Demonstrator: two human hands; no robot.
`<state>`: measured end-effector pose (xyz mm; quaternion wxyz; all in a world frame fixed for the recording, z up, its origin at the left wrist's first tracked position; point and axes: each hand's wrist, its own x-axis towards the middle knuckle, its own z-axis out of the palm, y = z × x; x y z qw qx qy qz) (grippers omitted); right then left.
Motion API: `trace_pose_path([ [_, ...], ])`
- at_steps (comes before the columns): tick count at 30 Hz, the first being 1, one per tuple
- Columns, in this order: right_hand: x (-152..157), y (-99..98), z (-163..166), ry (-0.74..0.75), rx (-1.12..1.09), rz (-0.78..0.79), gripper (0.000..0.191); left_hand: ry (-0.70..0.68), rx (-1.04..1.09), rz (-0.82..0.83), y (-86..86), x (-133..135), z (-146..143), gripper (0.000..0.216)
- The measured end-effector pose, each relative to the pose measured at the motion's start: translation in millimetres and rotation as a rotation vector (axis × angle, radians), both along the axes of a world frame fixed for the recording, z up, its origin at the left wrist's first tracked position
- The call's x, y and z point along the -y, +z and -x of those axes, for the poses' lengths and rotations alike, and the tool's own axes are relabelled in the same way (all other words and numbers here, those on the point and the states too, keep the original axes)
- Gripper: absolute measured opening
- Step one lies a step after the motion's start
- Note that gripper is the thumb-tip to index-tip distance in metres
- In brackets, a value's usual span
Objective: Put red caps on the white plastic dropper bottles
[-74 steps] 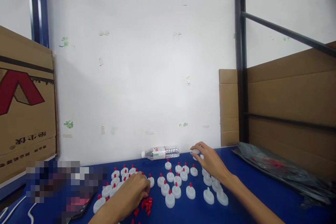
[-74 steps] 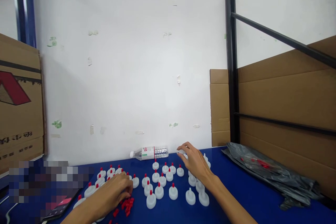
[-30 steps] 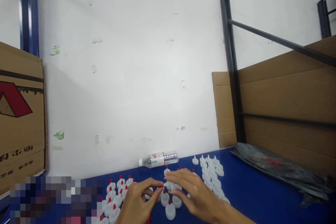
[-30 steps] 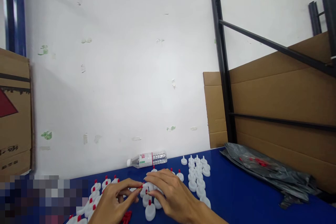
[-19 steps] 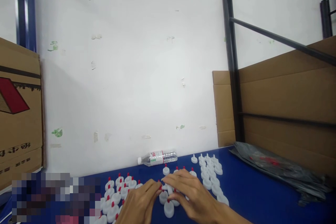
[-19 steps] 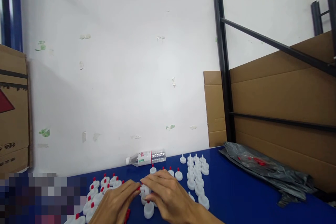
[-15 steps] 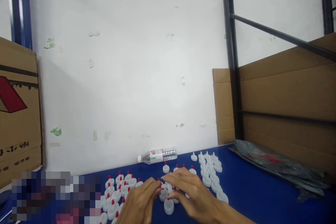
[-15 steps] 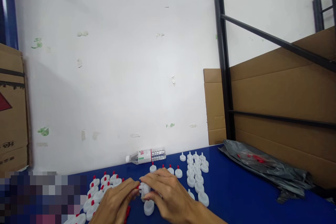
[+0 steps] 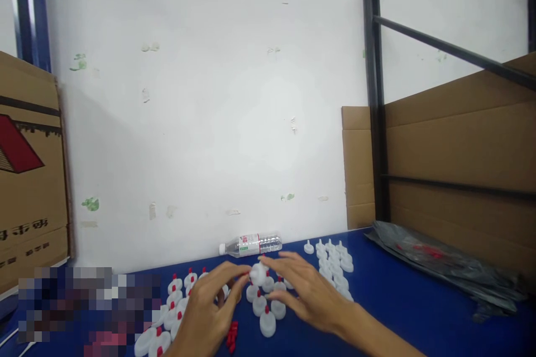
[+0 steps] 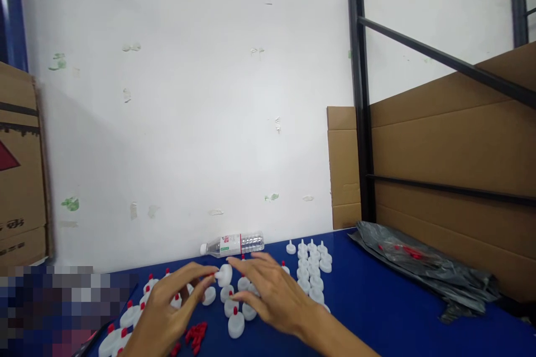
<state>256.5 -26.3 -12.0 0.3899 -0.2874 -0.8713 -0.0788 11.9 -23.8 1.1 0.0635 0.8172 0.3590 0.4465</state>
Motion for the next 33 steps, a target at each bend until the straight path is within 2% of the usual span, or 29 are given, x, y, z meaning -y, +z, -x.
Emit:
trace_pose_path([
  [4, -15.6, 10.7, -27.7, -0.217, -0.106, 0.013, 0.031, 0.112, -0.287, -0.009, 7.7, -11.5, 16.1, 0.027],
  [7, -32.7, 12.4, -53.2, -0.376, -0.198, 0.065, 0.035, 0.113, -0.503, 0.007, 1.4, -20.3, 23.8, 0.029],
  [11, -56.3, 3.0, -82.0, -0.515, -0.143, 0.198, 0.045, 0.093, -0.606, 0.031, -10.9, -26.6, 24.6, 0.029],
  [16, -77.1, -19.7, -102.8, -0.569, -0.055, 0.311, 0.052, 0.093, -0.708, 0.079, -11.6, -26.1, 19.2, 0.033],
  [21, -83.4, -35.1, -105.8, -0.6, 0.023, 0.431, 0.059, 0.131, -0.768, 0.142, -9.0, -24.2, 16.0, 0.033],
  [27, -87.1, -37.4, -102.4, -0.608, 0.113, 0.547, 0.067, 0.122, -0.707, 0.116, -12.7, -28.3, 21.8, 0.032],
  [33, -88.4, -36.9, -102.5, -0.59, 0.163, 0.632, 0.071, 0.233, -0.681, 0.201, 7.0, -26.0, 32.3, 0.026],
])
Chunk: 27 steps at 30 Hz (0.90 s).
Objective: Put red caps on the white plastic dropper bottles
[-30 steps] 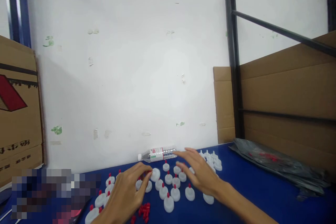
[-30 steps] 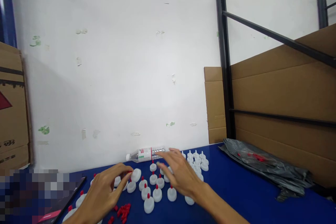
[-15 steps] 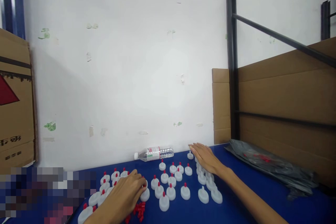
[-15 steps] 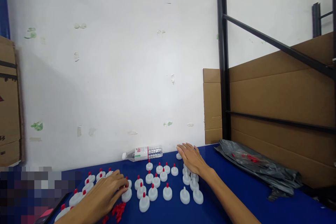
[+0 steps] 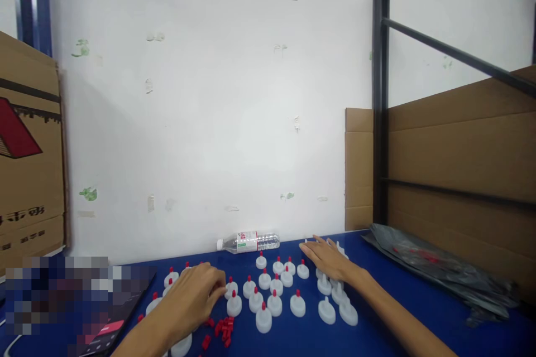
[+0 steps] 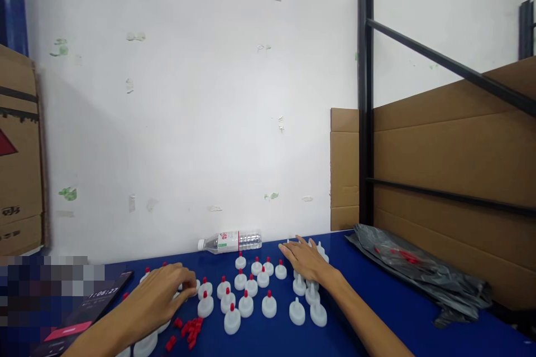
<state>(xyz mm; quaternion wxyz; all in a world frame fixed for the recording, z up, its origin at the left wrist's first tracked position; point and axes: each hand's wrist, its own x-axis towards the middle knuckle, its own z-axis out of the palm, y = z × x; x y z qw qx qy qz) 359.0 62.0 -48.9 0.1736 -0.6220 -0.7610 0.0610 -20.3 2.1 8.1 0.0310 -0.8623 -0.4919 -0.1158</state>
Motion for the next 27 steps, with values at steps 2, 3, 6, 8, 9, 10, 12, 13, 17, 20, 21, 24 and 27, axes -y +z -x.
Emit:
trace_pose_path([
  [2, -0.8, -0.5, -0.4, 0.013, 0.004, 0.01, 0.072, -0.01, 0.009, 0.066, 4.5, 1.1, 6.0, 0.019],
  [3, -1.4, -0.9, -0.7, 0.02, 0.005, 0.012, 0.071, -0.015, 0.015, 0.102, 5.4, 1.3, 9.2, 0.016],
  [6, -2.9, -1.7, -1.5, 0.034, 0.004, 0.009, 0.07, -0.005, 0.028, 0.199, 4.3, 0.5, 17.2, 0.014],
  [8, -2.9, -1.8, -1.8, 0.039, 0.001, 0.001, 0.069, -0.002, 0.032, 0.235, 2.9, 0.1, 19.5, 0.019],
  [9, -2.5, -1.7, -1.7, 0.041, -0.001, -0.005, 0.069, -0.006, 0.031, 0.246, 2.6, 0.3, 19.4, 0.022],
  [10, -1.9, -1.5, -1.6, 0.042, -0.002, -0.011, 0.069, -0.011, 0.033, 0.253, 2.6, 0.9, 18.6, 0.024],
  [12, -0.4, -0.9, -1.0, 0.04, -0.007, -0.026, 0.068, -0.017, 0.039, 0.261, 3.4, 2.9, 15.3, 0.024],
  [13, 0.4, -0.6, -0.7, 0.038, -0.01, -0.034, 0.067, -0.016, 0.04, 0.264, 3.9, 4.2, 13.2, 0.024],
  [17, 0.5, -0.9, -0.1, 0.04, -0.026, -0.059, 0.066, -0.008, 0.028, 0.253, 5.3, 8.7, 6.1, 0.023],
  [20, -1.6, -2.5, -0.4, 0.04, -0.043, -0.082, 0.065, -0.038, 0.039, 0.213, 4.8, 9.5, 4.3, 0.02],
  [21, -1.9, -2.9, -0.4, 0.041, -0.048, -0.095, 0.065, -0.054, 0.045, 0.206, 4.2, 9.1, 4.5, 0.019],
  [24, 0.4, -1.8, 0.3, 0.052, -0.064, -0.149, 0.062, -0.081, 0.047, 0.207, 0.6, 5.3, 7.5, 0.019],
  [27, 6.6, 4.1, 1.8, 0.059, -0.084, -0.207, 0.062, -0.06, 0.026, 0.202, -3.9, -0.1, 12.6, 0.018],
])
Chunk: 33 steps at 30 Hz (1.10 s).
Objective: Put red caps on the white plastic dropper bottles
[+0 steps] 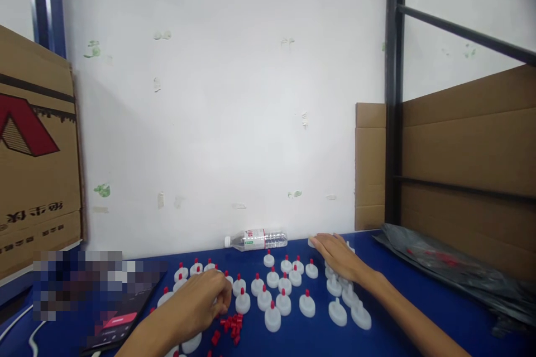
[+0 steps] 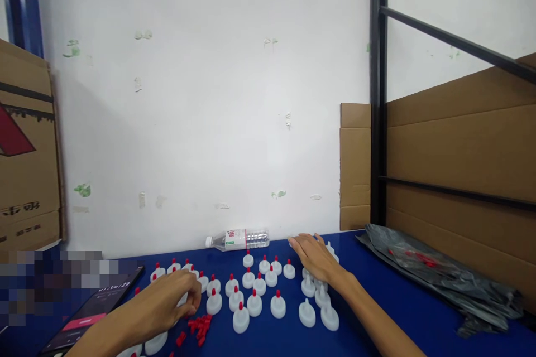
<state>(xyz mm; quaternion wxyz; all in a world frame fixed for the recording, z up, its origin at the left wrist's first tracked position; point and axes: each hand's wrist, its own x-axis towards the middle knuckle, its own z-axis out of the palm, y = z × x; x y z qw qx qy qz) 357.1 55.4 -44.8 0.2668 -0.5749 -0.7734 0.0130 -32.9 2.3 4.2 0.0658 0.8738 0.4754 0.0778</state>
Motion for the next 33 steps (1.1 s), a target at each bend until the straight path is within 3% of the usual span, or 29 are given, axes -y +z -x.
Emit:
trace_pose_path([
  [7, 7.7, 19.6, 2.1, -0.004, -0.045, -0.176, 0.054, 0.118, -0.131, 0.038, 4.7, 1.6, -4.2, 0.024],
  [11, 16.5, 28.8, 10.7, 0.001, -0.069, -0.266, 0.046, 0.076, -0.1, 0.036, 6.3, 6.6, -10.7, 0.02],
  [16, 28.3, 34.5, 23.4, 0.034, -0.117, -0.327, 0.035, 0.023, -0.033, -0.028, -4.1, 6.0, -9.8, 0.022],
  [23, 29.3, 30.9, 34.0, 0.169, -0.14, -0.377, 0.022, -0.014, -0.04, -0.147, -6.5, 3.6, -11.3, 0.012],
  [28, 53.4, 34.8, 63.7, 0.342, -0.16, -0.399, 0.029, -0.077, 0.053, -0.25, 2.9, 9.2, -22.7, 0.022],
  [33, 79.5, 33.8, 93.2, 0.51, -0.096, -0.328, 0.03, -0.173, 0.167, -0.377, -6.0, 11.4, -31.6, 0.023],
])
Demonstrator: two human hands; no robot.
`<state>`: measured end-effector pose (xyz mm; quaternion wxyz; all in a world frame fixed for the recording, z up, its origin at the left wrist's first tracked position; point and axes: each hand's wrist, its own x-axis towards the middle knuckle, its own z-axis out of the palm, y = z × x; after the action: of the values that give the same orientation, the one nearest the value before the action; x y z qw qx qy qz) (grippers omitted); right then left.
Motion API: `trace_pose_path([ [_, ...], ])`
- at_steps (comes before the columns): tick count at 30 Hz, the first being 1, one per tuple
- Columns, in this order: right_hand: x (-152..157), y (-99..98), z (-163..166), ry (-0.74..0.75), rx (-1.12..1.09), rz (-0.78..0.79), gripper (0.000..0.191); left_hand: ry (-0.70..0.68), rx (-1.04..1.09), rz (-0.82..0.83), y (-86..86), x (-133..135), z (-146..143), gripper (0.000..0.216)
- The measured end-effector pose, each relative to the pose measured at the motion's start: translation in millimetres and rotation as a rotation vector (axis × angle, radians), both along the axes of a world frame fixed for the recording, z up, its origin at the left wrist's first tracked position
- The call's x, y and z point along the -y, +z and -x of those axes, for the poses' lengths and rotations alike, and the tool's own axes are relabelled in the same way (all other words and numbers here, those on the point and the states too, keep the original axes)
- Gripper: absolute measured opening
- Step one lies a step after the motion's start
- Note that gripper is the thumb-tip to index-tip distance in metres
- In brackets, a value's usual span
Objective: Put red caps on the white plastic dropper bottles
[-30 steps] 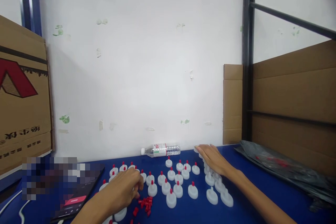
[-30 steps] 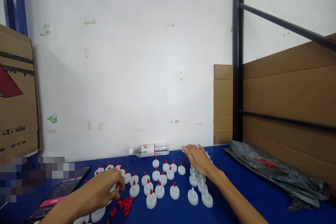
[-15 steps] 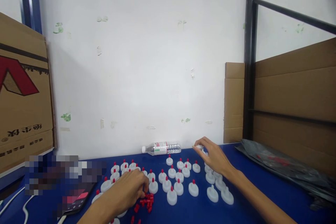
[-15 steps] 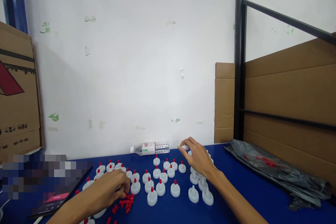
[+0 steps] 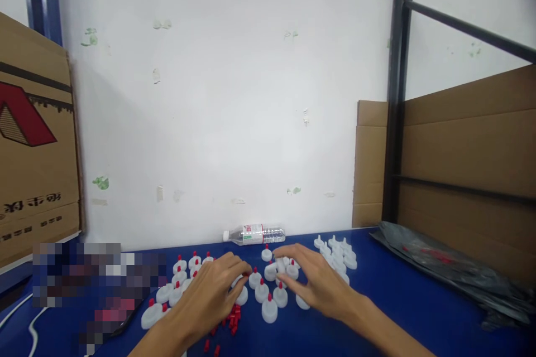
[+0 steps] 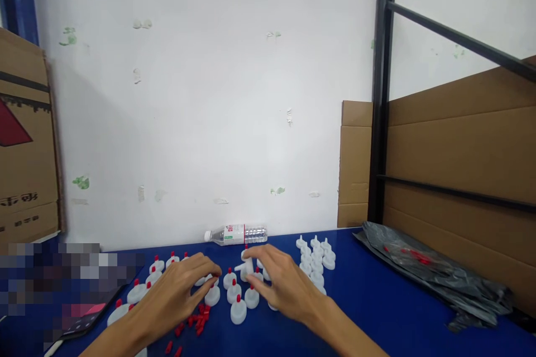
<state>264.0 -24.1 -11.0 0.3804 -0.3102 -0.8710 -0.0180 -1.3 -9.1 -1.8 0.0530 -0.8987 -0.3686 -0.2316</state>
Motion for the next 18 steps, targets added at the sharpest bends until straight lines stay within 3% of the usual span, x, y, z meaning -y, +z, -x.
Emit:
trace_pose_path([
  [5, 7.8, -5.4, 11.8, 0.069, 0.011, -0.009, 0.029, -0.068, 0.107, -0.118, -8.9, -1.3, -4.0, 0.025],
  [18, 11.6, -9.1, 16.0, 0.092, -0.062, -0.069, 0.023, -0.226, 0.202, -0.084, -16.3, 1.9, -13.3, 0.027],
])
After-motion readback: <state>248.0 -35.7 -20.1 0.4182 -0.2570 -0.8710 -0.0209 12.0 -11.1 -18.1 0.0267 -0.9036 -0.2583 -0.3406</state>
